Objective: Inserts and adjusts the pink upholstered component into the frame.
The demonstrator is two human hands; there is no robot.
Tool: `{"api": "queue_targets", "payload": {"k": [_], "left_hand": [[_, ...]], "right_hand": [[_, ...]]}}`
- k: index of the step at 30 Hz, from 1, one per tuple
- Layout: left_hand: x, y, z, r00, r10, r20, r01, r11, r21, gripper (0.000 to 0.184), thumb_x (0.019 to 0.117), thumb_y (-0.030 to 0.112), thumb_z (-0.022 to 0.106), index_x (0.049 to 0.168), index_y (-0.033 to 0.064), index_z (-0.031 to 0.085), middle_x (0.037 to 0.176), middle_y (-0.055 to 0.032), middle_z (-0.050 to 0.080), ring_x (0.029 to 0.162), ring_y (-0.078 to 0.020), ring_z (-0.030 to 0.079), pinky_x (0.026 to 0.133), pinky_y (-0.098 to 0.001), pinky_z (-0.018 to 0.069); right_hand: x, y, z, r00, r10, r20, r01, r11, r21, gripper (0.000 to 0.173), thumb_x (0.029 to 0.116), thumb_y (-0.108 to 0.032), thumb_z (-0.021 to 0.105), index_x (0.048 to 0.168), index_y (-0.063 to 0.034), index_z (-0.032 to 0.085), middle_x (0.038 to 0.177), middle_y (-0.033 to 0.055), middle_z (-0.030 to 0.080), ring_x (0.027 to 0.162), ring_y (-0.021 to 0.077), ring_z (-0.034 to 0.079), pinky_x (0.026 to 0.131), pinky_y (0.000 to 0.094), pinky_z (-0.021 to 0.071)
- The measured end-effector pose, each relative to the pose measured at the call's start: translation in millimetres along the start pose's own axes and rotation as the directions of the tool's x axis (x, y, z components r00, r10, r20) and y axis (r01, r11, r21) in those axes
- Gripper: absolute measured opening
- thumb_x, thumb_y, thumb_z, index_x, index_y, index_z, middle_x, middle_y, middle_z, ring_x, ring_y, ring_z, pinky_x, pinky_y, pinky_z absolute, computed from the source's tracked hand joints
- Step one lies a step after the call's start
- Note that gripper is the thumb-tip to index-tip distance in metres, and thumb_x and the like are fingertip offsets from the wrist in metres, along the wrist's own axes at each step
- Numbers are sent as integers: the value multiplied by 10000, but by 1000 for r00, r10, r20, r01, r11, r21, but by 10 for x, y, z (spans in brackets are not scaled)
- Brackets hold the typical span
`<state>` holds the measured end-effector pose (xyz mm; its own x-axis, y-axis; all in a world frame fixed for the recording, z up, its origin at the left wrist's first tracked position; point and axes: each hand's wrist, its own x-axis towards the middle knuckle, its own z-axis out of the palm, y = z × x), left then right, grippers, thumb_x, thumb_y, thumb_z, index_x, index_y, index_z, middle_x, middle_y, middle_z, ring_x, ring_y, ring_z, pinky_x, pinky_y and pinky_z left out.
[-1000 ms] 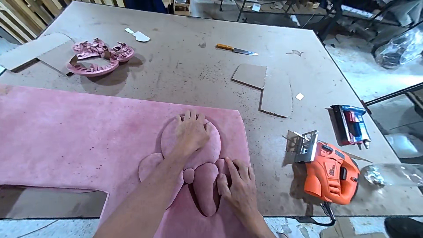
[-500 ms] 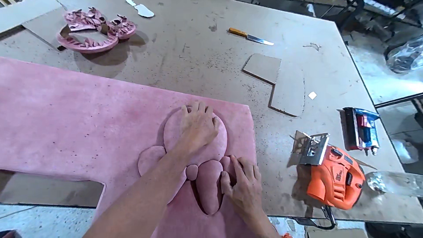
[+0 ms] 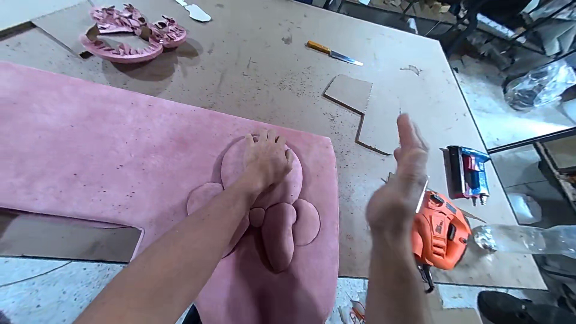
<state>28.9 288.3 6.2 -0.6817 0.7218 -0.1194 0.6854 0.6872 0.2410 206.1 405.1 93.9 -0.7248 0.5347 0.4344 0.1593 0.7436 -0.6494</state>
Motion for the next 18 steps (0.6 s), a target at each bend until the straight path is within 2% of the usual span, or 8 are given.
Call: {"api": "queue_targets", "payload": {"k": [3,5,7,9,13,15,17,18], "left_hand": [[2,-4,10,1000,0,-6,0,1000,-16,500,1028,463,374,1304,139,638,1404,-131,569,1377,-341,479,1097,-663,336],[-32,1,64,1000,9,-25,-10,1000,-14,476,1037,445,402,1314,127,621,1387,-150,569,1373,-370,472,1099,-685,317],[8,-17,37,999,1,-38,-1,1000,-9,492,1044,441,379,1332,125,621,1414,-147,564,1399,-370,452,1108,-678,320],[-5,-12,64,1000,0,-22,0,1000,1,514,1038,431,328,1328,129,626,1417,-139,563,1400,-358,453,1097,-658,338],[-6,-13,95,997,7,-73,-9,1000,-19,512,1025,406,342,1325,107,630,1409,-157,572,1391,-366,467,1084,-670,335],[5,-23,90,997,11,-76,-12,1000,-23,516,1026,416,346,1333,108,624,1419,-153,566,1404,-363,453,1095,-673,325],[20,-31,76,998,0,-58,-2,1000,-23,524,1028,443,359,1355,126,617,1448,-141,551,1429,-355,432,1113,-664,319],[20,-25,78,999,-3,-48,2,1000,-29,518,1030,448,365,1351,126,613,1446,-143,544,1424,-360,426,1111,-662,312]], "right_hand": [[-242,153,800,996,-26,88,47,968,-245,703,1074,-489,151,1642,-80,206,1715,126,165,1590,294,107,1274,588,100],[-458,449,1221,984,63,168,-14,961,-277,735,1068,-553,167,1644,-100,215,1716,132,158,1588,319,120,1252,657,90],[-195,458,1143,978,82,193,-40,976,-212,739,1069,-522,97,1641,-63,191,1713,162,143,1586,324,123,1256,637,91],[151,251,851,996,17,89,-12,998,-56,796,1060,-536,48,1618,12,196,1695,204,173,1577,301,162,1279,532,131],[631,-215,456,960,-206,-187,247,941,232,852,1070,-582,115,1565,101,238,1651,238,257,1554,258,236,1278,433,200],[355,-101,607,963,-189,-192,222,961,163,833,1071,-589,119,1580,58,246,1655,202,275,1544,240,259,1252,451,258],[-220,359,1044,992,-97,-83,103,992,69,720,1072,-538,229,1625,-78,238,1700,90,218,1565,193,200,1276,462,204],[-428,536,1207,999,-20,-47,21,999,31,675,1069,-483,263,1619,-92,276,1683,75,274,1548,183,256,1264,465,244]]}}
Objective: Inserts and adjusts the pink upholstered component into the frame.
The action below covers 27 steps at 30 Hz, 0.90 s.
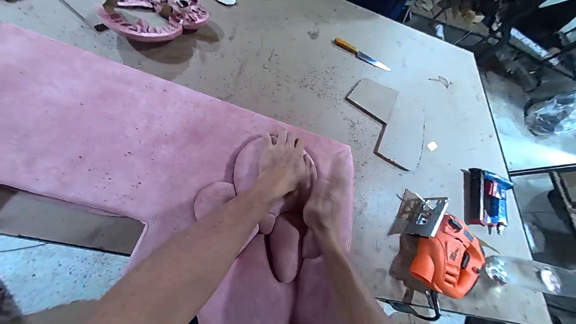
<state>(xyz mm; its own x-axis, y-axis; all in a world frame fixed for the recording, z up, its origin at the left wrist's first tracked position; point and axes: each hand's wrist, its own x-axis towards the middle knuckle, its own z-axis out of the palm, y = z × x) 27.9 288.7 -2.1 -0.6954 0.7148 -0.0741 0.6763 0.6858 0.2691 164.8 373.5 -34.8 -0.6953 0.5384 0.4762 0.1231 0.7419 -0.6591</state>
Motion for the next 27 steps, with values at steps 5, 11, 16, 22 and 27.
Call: {"api": "queue_targets", "payload": {"k": [5,11,16,22,27], "left_hand": [[-7,3,-18,1000,1,20,-1,1000,8,497,1037,412,332,1322,130,625,1415,-120,561,1410,-337,440,1116,-651,312],[-32,18,-67,1000,-11,17,11,1000,-9,496,1050,370,309,1360,122,606,1425,-136,558,1401,-344,452,1134,-648,295],[-57,39,-92,996,-22,88,24,999,-28,511,981,320,463,1445,128,559,1514,-121,488,1449,-336,387,1155,-658,258],[-51,-14,-60,1000,5,7,-5,1000,-7,412,1019,326,416,1303,135,646,1333,-107,598,1323,-316,503,1086,-604,362],[-174,-683,-164,980,194,43,-170,930,-326,410,1075,300,420,1408,142,600,1480,-53,565,1410,-223,486,1176,-472,380]], "right_hand": [[814,-431,-494,988,153,1,-149,964,220,749,1075,-484,103,1546,61,310,1590,197,400,1468,212,399,1197,396,346],[1737,-1037,-722,904,-275,-327,375,876,303,663,1093,-366,106,1526,100,290,1554,203,439,1443,244,428,1155,440,396],[962,-49,482,978,149,-147,-110,964,244,599,1080,-281,252,1565,69,275,1643,223,291,1510,260,319,1233,404,285],[1342,-228,193,950,313,0,-249,756,606,721,1066,-390,17,1366,19,529,1251,138,667,1126,198,653,921,405,541],[748,-143,387,924,201,327,-286,928,238,614,1117,-387,169,1314,-25,623,1261,112,685,1169,190,649,1016,437,532]]}}
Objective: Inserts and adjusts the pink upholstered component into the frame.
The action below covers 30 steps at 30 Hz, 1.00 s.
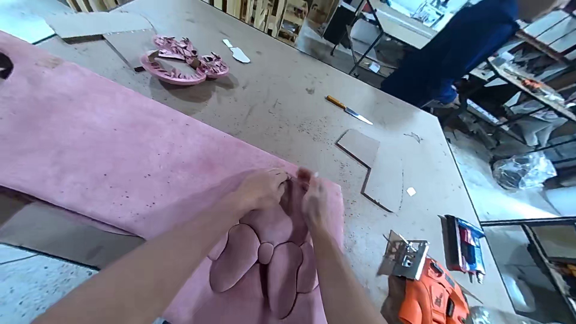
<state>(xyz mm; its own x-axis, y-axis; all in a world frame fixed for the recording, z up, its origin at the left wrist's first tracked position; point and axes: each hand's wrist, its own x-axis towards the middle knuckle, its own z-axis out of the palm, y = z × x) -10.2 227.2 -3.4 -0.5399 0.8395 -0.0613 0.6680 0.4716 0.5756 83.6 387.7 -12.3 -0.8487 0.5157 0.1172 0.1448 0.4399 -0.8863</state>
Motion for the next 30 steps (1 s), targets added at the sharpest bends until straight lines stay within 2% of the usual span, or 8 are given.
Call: {"api": "queue_targets", "payload": {"k": [5,8,11,14,21,25,28,30], "left_hand": [[-373,-91,127,975,-162,-151,159,987,-31,504,1079,447,349,1515,247,505,1598,-27,432,1521,-201,324,1254,-438,260],[-407,-9,120,932,-303,-198,304,952,-22,609,1044,525,378,1514,154,490,1572,-53,467,1527,-230,315,1268,-457,216],[-413,1,100,906,-355,-232,364,932,-5,619,1014,538,422,1472,137,537,1461,-84,554,1410,-268,452,1191,-485,314],[-407,-6,66,907,-358,-221,353,933,-63,548,1007,470,479,1421,130,592,1376,-96,599,1311,-278,525,1098,-477,410],[-373,-68,-68,918,-365,-152,346,928,-138,474,999,426,518,1355,144,653,1248,-95,635,1224,-275,563,1054,-473,453],[-388,-164,-228,967,-256,-13,252,961,-116,385,1024,359,505,1243,129,723,1149,-98,661,1154,-260,603,1025,-474,481],[-504,-282,-367,982,-187,29,189,953,-236,363,1073,270,459,1310,120,689,1304,-79,676,1270,-223,586,1116,-455,427],[-731,-251,-443,959,-277,-53,244,909,-338,409,1099,283,421,1437,130,593,1424,-81,611,1326,-208,568,1142,-459,434]], "right_hand": [[-31,133,62,996,-42,80,68,935,-349,469,1103,-363,331,1168,-160,749,1147,13,729,1120,162,664,976,478,522],[51,85,86,970,-51,236,171,836,-522,447,1050,-426,411,1316,-211,700,1361,46,635,1287,251,567,1074,538,451],[109,-16,123,953,39,301,165,766,-621,452,1036,-451,409,1384,-300,656,1404,81,581,1290,326,525,1020,587,449],[124,-46,110,945,79,317,140,779,-612,427,1020,-435,440,1347,-290,673,1355,107,594,1273,349,527,990,602,455],[249,61,94,940,67,334,133,830,-541,391,961,-422,534,1255,-242,717,1255,86,646,1214,313,572,969,593,474],[110,30,137,930,62,361,187,768,-613,381,1002,-443,491,1211,-242,739,1199,51,670,1176,293,589,965,607,453],[-12,94,170,944,3,331,214,757,-617,405,1009,-436,453,1209,-253,754,1207,54,684,1183,307,591,985,632,427],[-4,145,85,958,-50,284,201,822,-532,399,998,-407,492,1251,-212,732,1238,66,681,1180,292,608,996,610,454]]}}
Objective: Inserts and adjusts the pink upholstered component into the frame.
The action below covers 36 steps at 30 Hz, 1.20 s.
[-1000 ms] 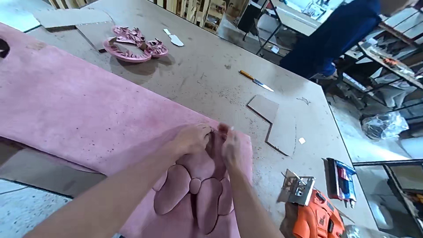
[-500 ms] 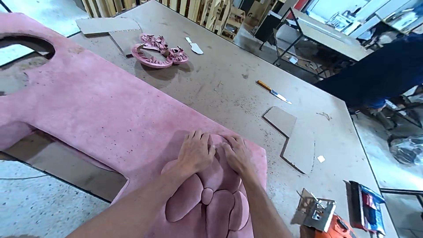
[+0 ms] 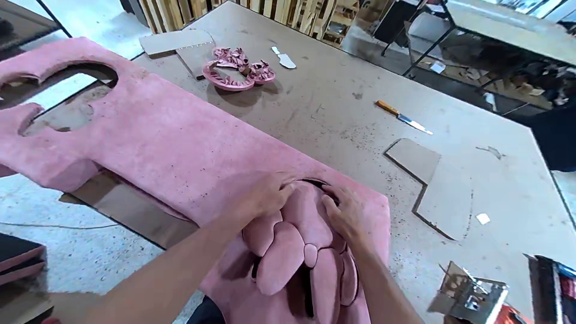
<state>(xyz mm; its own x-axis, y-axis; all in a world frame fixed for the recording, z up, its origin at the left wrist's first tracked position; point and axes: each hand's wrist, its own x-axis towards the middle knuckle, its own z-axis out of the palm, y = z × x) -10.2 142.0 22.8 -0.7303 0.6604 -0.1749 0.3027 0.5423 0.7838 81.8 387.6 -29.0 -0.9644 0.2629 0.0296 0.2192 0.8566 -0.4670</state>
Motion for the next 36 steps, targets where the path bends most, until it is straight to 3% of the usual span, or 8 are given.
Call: {"api": "queue_targets", "payload": {"k": [3,7,13,20,24,28,31,36], "left_hand": [[-452,-54,52,960,-205,-192,231,964,128,479,1049,454,435,1391,174,621,1383,-66,619,1271,-245,593,1051,-525,489],[-710,-47,117,890,-438,-129,451,887,99,490,1020,543,474,1239,153,674,1128,-105,700,1079,-302,669,910,-574,512],[-551,-226,306,871,-492,17,340,577,-743,177,971,255,704,1028,88,722,962,-51,716,915,-144,670,857,-336,558],[-680,-533,397,963,-177,-204,-57,608,-792,240,956,178,682,1137,24,714,982,-50,737,924,-119,690,869,-296,574],[-657,-500,381,971,-178,-160,7,690,-724,225,976,176,667,1148,43,726,997,-40,743,930,-111,691,874,-293,570],[-553,-345,549,911,-256,-324,155,940,-305,278,1025,291,583,1109,100,767,1012,-23,758,960,-96,706,916,-310,565],[-459,-465,751,893,-217,-395,206,976,-70,341,1032,337,528,1133,130,779,1133,-55,739,1107,-145,676,1025,-337,518],[-803,-363,531,940,-169,-296,92,962,-258,282,1032,172,538,1244,90,704,1215,-54,715,1156,-131,662,1041,-348,525]], "right_hand": [[-144,81,-160,993,95,-66,-85,986,141,372,1015,-328,546,1300,-131,683,1218,105,678,1120,274,652,947,562,530],[-490,-27,-198,964,240,-112,-243,970,-16,436,988,-347,595,1283,-38,680,1197,200,683,1136,366,644,980,564,503],[-653,160,167,947,280,-155,-293,954,-69,581,978,-518,498,1323,-83,672,1259,156,681,1197,349,624,1013,573,482],[-591,267,-11,928,357,-110,-323,915,243,609,998,-482,504,1362,-7,613,1250,155,683,1184,276,638,1052,500,480],[-599,125,-208,929,371,19,-312,751,582,621,1012,-375,554,1504,-12,442,1351,162,634,1241,231,617,1052,430,504],[-505,-19,-220,911,412,-5,-369,820,438,711,886,-417,764,1465,-77,531,1360,184,618,1260,306,593,1054,494,489],[-484,3,-242,914,401,-55,-364,874,321,738,845,-487,795,1429,-91,579,1336,181,642,1252,321,605,1054,531,485],[-582,-9,-285,919,389,-55,-349,872,342,717,874,-446,793,1452,-95,558,1307,217,642,1193,376,622,986,621,488]]}}
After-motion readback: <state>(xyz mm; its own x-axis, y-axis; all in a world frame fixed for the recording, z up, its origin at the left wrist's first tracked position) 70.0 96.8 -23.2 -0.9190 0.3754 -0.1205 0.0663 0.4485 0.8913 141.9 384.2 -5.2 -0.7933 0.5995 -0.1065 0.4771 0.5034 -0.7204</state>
